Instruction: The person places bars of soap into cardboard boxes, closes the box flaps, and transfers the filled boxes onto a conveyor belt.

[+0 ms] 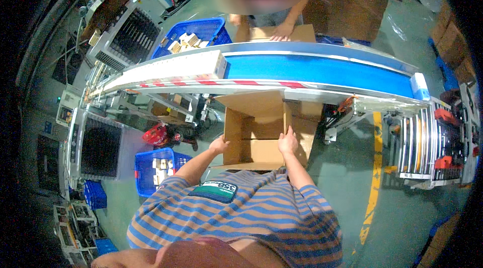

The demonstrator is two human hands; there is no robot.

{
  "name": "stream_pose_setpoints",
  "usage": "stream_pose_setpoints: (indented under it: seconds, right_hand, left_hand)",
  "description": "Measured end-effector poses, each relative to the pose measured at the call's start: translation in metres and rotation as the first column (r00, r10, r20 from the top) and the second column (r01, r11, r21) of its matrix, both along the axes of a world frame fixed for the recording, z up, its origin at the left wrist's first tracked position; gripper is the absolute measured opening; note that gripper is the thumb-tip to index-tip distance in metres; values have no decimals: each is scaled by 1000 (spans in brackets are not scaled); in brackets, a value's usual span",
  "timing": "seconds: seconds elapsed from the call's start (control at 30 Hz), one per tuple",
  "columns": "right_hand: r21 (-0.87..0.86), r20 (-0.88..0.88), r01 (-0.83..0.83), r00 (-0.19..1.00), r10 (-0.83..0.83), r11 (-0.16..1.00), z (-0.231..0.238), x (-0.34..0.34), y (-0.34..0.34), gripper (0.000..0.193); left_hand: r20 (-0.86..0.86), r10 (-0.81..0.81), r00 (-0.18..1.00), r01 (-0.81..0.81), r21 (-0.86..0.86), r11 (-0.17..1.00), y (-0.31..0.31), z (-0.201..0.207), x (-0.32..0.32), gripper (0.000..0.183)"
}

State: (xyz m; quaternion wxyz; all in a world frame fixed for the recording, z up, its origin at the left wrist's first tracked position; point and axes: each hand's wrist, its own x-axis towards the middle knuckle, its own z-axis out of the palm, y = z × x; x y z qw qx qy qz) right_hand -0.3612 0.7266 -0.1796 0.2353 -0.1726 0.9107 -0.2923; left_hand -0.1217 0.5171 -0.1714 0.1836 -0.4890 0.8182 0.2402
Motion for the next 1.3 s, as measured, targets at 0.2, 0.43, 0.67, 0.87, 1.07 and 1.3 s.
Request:
stream_pose_setpoints:
  seconds: [0.2, 0.43, 0.67, 0.87, 1.07, 1.3]
  right_hand:
    - [-58, 25, -54, 998, 55, 997, -6, -13, -9, 57]
    - [-97, -2, -40, 999, 40, 995, -16, -21, -11, 57]
    - [10, 37, -43, 998, 42, 999, -9, -14, -23, 61]
    - [-494, -509, -360, 858, 72, 792, 165, -51, -118, 25]
    - [-261, -196, -55, 981, 3, 964, 166, -96, -237, 79]
    - [-802, 188, 2, 950, 249, 597, 204, -105, -252, 48]
  left_hand:
    - [122, -88, 989, 87, 9, 996, -15, 18, -18, 61]
    - [-195, -57, 979, 56, -11, 998, -46, 27, -36, 54]
    - [-678, -182, 713, -420, -620, 663, -211, 192, -76, 47]
    - [-691, -50, 721, -146, -222, 964, -251, 166, -106, 68]
    - [-873, 214, 438, 51, 262, 964, -217, 157, -176, 69]
    - [-952, 181, 246, 152, 222, 963, -244, 195, -157, 57]
